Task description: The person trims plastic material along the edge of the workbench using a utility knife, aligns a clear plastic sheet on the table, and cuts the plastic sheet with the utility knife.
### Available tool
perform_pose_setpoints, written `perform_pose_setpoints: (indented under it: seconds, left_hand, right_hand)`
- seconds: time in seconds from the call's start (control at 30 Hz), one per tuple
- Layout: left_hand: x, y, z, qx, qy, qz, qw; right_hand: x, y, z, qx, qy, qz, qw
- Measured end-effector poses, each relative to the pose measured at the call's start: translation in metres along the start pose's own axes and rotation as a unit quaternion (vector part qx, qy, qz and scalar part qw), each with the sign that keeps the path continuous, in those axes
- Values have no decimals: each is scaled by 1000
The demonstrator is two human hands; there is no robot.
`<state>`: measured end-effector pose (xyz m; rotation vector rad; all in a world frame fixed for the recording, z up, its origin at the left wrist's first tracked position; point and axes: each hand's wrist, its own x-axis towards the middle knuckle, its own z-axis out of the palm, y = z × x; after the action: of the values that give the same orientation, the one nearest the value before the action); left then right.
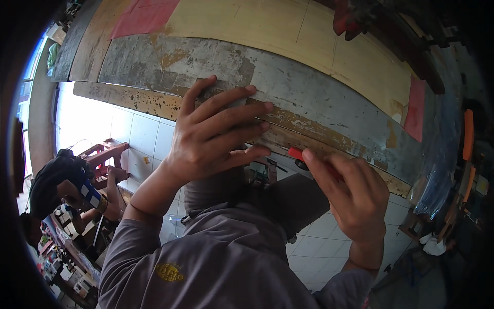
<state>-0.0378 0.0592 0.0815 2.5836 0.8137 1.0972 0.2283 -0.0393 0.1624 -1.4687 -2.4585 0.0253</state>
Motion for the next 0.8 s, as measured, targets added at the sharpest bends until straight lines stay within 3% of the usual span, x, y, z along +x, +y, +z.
perform_pose_setpoints:
  seconds: [0.53, 0.8]
  left_hand:
    - [0, -1, -1, 10, -8, 6, 1000]
    - [0, -2, 0, 25, -10, 16, 1000]
  right_hand:
    - [6, -5, -17, -6, -93, 19, 995]
    - [2, -3, -15, 2, -81, 4, 997]
